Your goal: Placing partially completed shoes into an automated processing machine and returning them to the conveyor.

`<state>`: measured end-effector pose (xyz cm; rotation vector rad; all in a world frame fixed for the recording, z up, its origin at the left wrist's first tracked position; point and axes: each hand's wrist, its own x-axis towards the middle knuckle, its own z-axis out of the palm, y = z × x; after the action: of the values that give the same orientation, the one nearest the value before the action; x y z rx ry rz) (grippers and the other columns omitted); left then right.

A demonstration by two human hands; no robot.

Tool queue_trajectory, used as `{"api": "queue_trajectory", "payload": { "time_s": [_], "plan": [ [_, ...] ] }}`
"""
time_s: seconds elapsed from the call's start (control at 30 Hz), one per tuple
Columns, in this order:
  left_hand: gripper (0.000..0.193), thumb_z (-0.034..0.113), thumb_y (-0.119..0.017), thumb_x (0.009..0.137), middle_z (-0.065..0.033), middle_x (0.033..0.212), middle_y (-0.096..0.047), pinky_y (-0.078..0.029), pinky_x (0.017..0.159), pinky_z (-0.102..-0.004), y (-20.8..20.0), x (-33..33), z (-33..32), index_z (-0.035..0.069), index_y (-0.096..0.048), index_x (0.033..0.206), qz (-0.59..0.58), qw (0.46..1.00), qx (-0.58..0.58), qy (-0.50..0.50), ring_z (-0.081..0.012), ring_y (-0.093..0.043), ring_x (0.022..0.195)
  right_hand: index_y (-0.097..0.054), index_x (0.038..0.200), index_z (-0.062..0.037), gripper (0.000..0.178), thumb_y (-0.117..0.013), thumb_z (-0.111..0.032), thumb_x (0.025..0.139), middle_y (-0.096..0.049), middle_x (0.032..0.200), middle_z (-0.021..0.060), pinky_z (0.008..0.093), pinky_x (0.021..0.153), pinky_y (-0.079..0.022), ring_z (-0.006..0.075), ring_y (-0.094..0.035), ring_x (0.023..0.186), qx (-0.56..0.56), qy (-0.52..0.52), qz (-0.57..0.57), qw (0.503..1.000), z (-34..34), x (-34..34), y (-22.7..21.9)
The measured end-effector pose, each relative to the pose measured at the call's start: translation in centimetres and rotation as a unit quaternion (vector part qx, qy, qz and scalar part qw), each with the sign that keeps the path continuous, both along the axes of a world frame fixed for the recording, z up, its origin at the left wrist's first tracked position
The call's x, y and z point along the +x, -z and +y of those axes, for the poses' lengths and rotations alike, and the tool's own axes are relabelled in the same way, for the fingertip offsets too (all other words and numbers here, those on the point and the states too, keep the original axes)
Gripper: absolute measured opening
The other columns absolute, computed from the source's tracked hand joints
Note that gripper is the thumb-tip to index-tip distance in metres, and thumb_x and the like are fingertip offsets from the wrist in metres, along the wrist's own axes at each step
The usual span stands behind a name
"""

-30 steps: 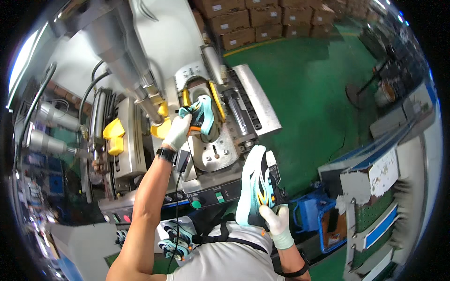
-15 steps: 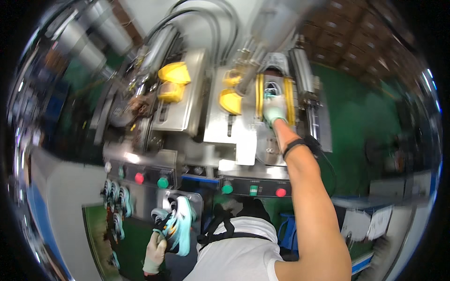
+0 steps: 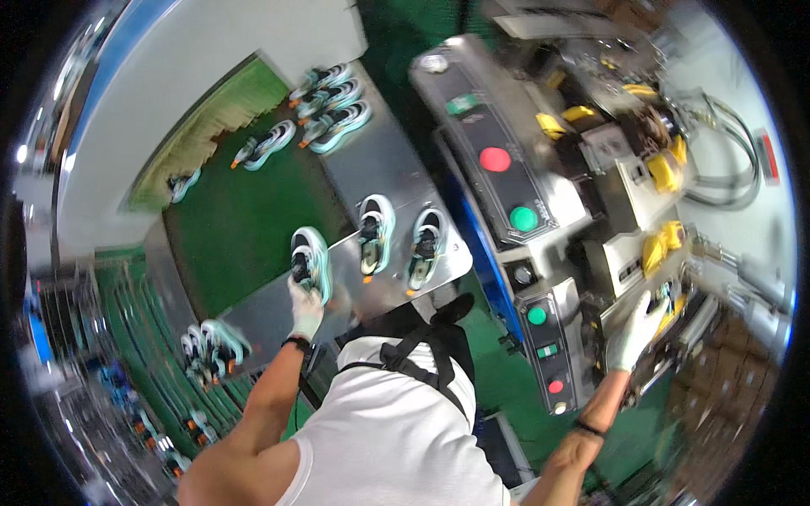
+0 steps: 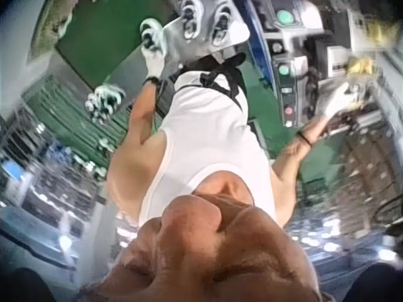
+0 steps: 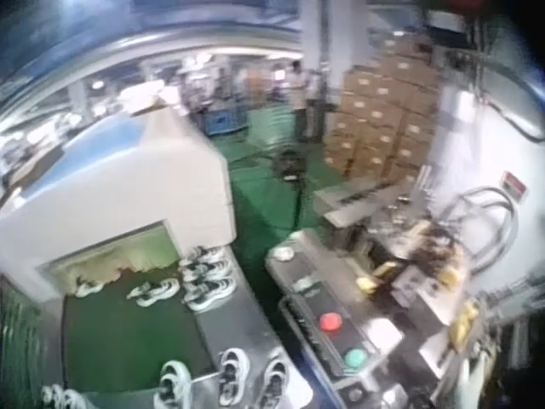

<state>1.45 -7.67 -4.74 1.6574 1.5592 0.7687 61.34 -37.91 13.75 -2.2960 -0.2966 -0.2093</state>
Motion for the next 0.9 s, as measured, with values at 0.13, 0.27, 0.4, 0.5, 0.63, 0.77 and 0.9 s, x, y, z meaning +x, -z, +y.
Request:
{"api": "queue_trajectory", "payload": {
  "time_s": [0.13, 0.27, 0.4, 0.5, 0.63, 0.77, 0.9],
  "plan": [
    [0.06, 0.005, -0.055, 0.083, -0.023, 0.119, -0.058, -0.046, 0.097, -0.047, 0.7, 4.2, 1.3, 0.005, -0.036, 0.14, -0.219, 0.949, -0.197, -0.11, -0.0417, -0.059, 0.108, -0.024, 0.153, 0.0039, 0.066, -0.056, -0.021, 0.1, -0.023, 0.159, 0.0251, 0.0407, 0.123, -0.016, 0.0342, -0.018, 0.15, -0.131, -0.174, -0.084, 0.972, 4.2, -13.6, 1.3],
    [0.069, 0.018, -0.064, 0.087, -0.0305, 0.137, -0.047, -0.039, 0.108, -0.0474, -1.2, 3.7, -0.1, -0.002, -0.032, 0.144, 0.06, 0.99, -0.124, -0.017, -0.0442, -0.047, 0.128, -0.017, 0.154, 0.0037, 0.086, -0.068, -0.02, 0.09, -0.018, 0.16, 0.0273, 0.0436, 0.123, -0.014, 0.0388, -0.018, 0.149, -0.131, -0.148, 0.063, 0.978, 1.0, -14.0, 13.0],
    [0.066, 0.024, -0.06, 0.094, -0.0307, 0.141, -0.046, -0.04, 0.11, -0.0409, -6.4, -0.7, -6.8, -0.003, -0.031, 0.148, -0.087, 0.986, -0.112, -0.09, -0.0401, -0.048, 0.131, -0.025, 0.151, 0.0044, 0.102, -0.083, -0.02, 0.07, -0.02, 0.156, 0.0332, 0.0524, 0.12, -0.019, 0.052, -0.021, 0.144, -0.422, -0.298, -0.101, 0.85, 1.9, -14.5, 10.8],
    [0.066, 0.025, -0.061, 0.094, -0.0297, 0.138, -0.048, -0.041, 0.107, -0.0419, -3.5, -6.4, -13.7, -0.002, -0.032, 0.147, 0.017, 0.985, -0.104, -0.14, -0.0402, -0.051, 0.126, -0.029, 0.151, 0.003, 0.08, -0.072, -0.011, 0.084, -0.022, 0.158, 0.0278, 0.046, 0.121, -0.017, 0.0394, -0.019, 0.149, -0.193, -0.469, -0.043, 0.861, 8.3, -18.7, 9.0],
    [0.066, 0.025, -0.061, 0.092, -0.0283, 0.134, -0.051, -0.042, 0.105, -0.0426, -2.8, -11.2, -19.9, -0.002, -0.034, 0.146, 0.048, 0.962, -0.153, -0.22, -0.0406, -0.052, 0.124, -0.026, 0.152, 0.0031, 0.078, -0.068, -0.009, 0.088, -0.027, 0.158, 0.0236, 0.0415, 0.121, -0.02, 0.0342, -0.028, 0.147, -0.113, -0.6, 0.089, 0.787, 17.9, -30.2, 5.5],
    [0.066, 0.025, -0.061, 0.09, -0.0294, 0.131, -0.051, -0.042, 0.105, -0.0445, -1.1, -14.7, -20.3, -0.001, -0.035, 0.145, 0.055, 0.95, -0.144, -0.272, -0.0424, -0.051, 0.124, -0.023, 0.152, 0.0056, 0.08, -0.069, -0.016, 0.091, -0.031, 0.157, 0.0221, 0.038, 0.119, -0.022, 0.0289, -0.03, 0.146, -0.036, -0.65, 0.191, 0.734, 25.1, -37.8, 10.3],
    [0.065, 0.025, -0.061, 0.091, -0.0295, 0.132, -0.051, -0.041, 0.107, -0.0446, 0.0, -17.6, -19.8, -0.002, -0.035, 0.145, -0.028, 0.927, -0.151, -0.343, -0.0432, -0.049, 0.126, -0.028, 0.149, 0.0074, 0.087, -0.077, -0.022, 0.084, -0.04, 0.149, 0.0226, 0.0345, 0.114, -0.031, 0.0291, -0.042, 0.137, -0.126, -0.602, 0.189, 0.766, 30.6, -44.8, 16.2]
  ]
}}
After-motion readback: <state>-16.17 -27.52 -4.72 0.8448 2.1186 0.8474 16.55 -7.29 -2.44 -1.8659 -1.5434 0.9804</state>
